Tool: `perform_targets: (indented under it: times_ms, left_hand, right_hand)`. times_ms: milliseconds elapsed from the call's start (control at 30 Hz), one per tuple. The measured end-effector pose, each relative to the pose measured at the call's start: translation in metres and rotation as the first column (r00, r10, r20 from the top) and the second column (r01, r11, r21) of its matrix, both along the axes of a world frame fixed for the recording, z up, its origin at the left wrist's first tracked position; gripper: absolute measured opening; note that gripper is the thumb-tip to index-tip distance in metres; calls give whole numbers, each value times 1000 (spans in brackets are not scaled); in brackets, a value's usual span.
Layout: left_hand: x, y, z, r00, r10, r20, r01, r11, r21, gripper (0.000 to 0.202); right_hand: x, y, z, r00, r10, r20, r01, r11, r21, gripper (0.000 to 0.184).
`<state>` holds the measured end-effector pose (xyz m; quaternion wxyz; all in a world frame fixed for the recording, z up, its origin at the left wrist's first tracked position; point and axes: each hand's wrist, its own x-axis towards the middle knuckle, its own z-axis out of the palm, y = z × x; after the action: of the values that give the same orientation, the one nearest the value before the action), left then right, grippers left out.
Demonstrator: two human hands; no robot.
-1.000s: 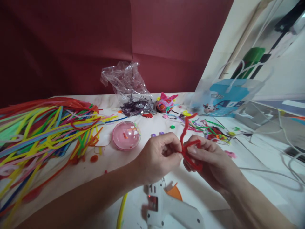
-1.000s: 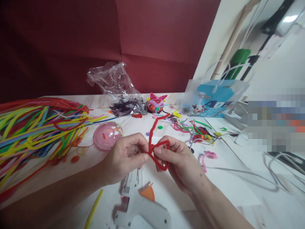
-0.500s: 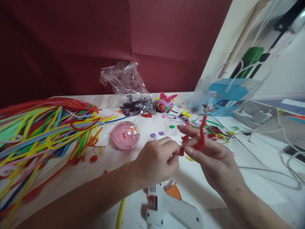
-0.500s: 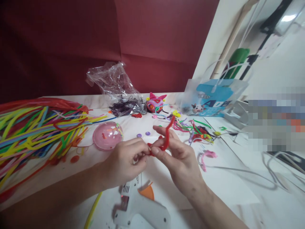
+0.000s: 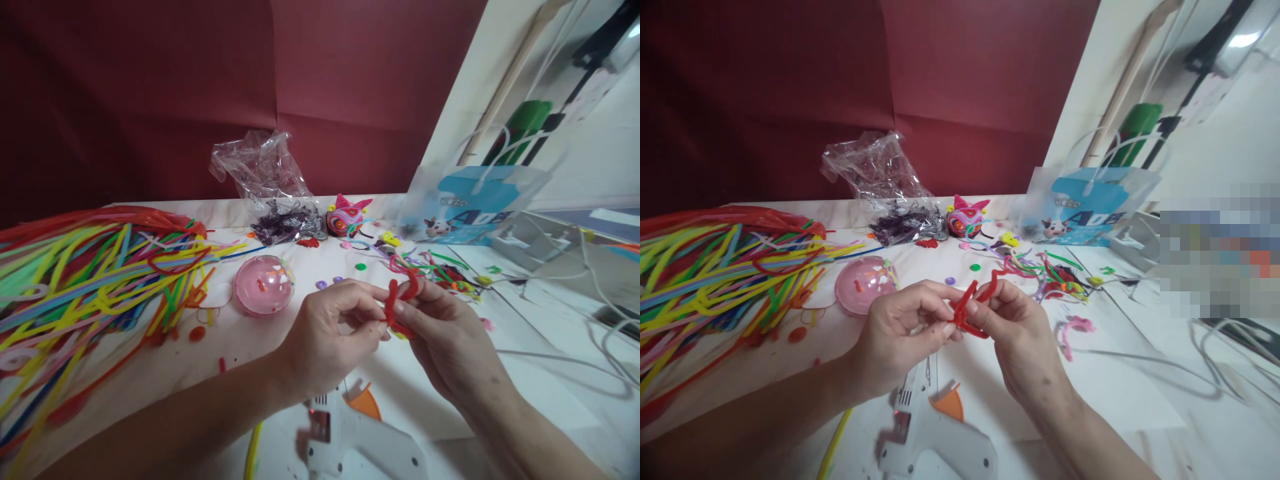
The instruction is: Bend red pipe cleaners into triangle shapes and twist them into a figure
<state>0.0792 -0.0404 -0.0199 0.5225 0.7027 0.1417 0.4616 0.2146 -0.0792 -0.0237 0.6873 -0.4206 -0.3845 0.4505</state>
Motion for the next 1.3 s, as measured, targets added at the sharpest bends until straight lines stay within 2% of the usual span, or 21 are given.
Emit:
perform_targets:
  times_ms: [133, 300, 467, 567, 700, 767, 833, 933, 1000, 1133, 1300]
  left_hand:
    - [1, -3, -4, 999, -36, -19, 37, 998, 51, 8]
    - [1, -5, -4, 996, -87, -13, 87, 996, 7, 5]
    - [-1, 0, -2, 995, 39, -89, -32, 997, 69, 6]
    - [-1, 3, -3, 983, 121, -138, -114, 992, 58, 17]
    - [2, 3, -2, 969, 183, -167, -172, 982, 78, 23]
    - [2, 3, 1, 981, 141, -132, -140, 990, 18, 21]
    - [3, 2, 5, 995, 68, -69, -75, 992, -105, 19]
    - [3, 4, 10, 1000, -6, 22, 13, 950, -313, 17]
    - [4, 5, 9, 997, -31, 68, 56, 916, -397, 17]
    - [5, 7, 5, 992, -23, 126, 81, 871, -484, 18]
    - [6, 7, 2, 996, 8, 87, 39, 847, -530, 21]
  right_hand:
    - [-1, -1, -3, 997, 78, -18, -79, 995, -58, 29]
    - [3, 1, -7, 987, 158, -39, -162, 979, -125, 32]
    - [10, 2, -1, 997, 54, -51, -55, 998, -15, 17]
    - [14, 1, 2, 999, -21, -27, 23, 997, 69, 13]
    - [15, 0, 3, 1000, -11, 27, 7, 993, 117, 12]
    - [14, 0, 3, 999, 30, 26, -33, 995, 95, 14]
    - [12, 0, 2, 997, 80, -13, -79, 995, 65, 16]
    - [10, 1, -1, 983, 171, -72, -171, 985, 2, 17]
    - [10, 1, -2, 974, 213, -78, -216, 976, -28, 10]
    - [10, 1, -3, 978, 201, -63, -201, 980, 10, 2]
    - [12, 1, -2, 977, 189, -96, -188, 982, 19, 4]
